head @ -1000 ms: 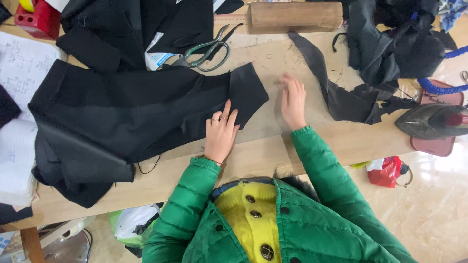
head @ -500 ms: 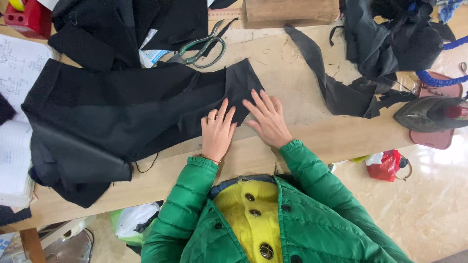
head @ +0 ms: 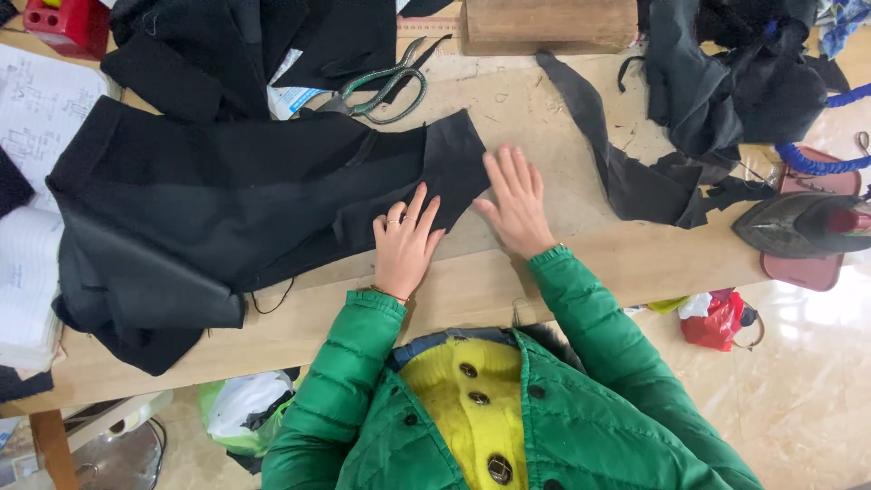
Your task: The person uses shears to cut a piece of black fabric along a newspaper pattern placed on a wooden table. After cutting, the person removes the pattern and scrap pieces, then folds and arranges the remaining fabric on the table.
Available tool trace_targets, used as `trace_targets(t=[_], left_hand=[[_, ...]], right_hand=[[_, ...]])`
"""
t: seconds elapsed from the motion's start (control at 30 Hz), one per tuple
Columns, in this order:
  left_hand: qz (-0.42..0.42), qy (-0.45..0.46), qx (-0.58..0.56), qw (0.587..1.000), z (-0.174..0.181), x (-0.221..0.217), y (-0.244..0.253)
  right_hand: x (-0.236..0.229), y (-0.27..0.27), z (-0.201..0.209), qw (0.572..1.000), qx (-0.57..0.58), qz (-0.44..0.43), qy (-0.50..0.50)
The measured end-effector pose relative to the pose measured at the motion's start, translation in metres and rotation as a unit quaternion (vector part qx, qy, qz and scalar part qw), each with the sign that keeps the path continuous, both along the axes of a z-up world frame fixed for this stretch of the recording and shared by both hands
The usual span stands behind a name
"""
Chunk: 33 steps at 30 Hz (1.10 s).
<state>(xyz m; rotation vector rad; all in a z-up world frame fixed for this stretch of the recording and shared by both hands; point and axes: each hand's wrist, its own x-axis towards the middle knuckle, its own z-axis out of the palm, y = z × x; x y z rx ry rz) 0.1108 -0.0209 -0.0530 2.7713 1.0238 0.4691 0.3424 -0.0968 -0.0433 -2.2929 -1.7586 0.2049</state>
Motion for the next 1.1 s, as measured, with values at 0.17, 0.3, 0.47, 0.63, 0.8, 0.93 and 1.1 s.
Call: trace_targets(t=[0.17, 0.3, 0.47, 0.63, 0.8, 0.93, 1.1], left_hand=[[0.01, 0.002, 0.029, 1.0, 0.003, 0.001, -0.004], [0.02, 0.0, 0.038, 0.999, 0.002, 0.001, -0.007], [0.029, -0.037, 0.06, 0.997, -0.007, -0.001, -0.015], [0.043, -0.053, 0.036, 0.997, 0.004, -0.011, -0.03], [0.06, -0.058, 0.014, 0.996, 0.003, -0.021, -0.039], [0.058, -0.054, 0.014, 0.997, 0.002, -0.022, -0.042], [0.057, -0.061, 0.006, 0.997, -0.004, -0.025, -0.042]], right_hand=[[-0.009, 0.042, 0.01, 0.993, 0.031, 0.09, -0.075], [0.004, 0.07, 0.002, 0.985, 0.055, 0.122, -0.107], [0.012, 0.077, -0.008, 0.984, 0.045, 0.134, -0.109], [0.013, 0.076, -0.006, 0.982, 0.053, 0.147, -0.107], [0.019, 0.076, -0.002, 0.988, 0.038, 0.133, -0.067], [0.017, 0.071, 0.008, 0.999, 0.016, 0.042, -0.009], [-0.034, 0.061, -0.015, 0.991, 0.103, 0.077, -0.031]])
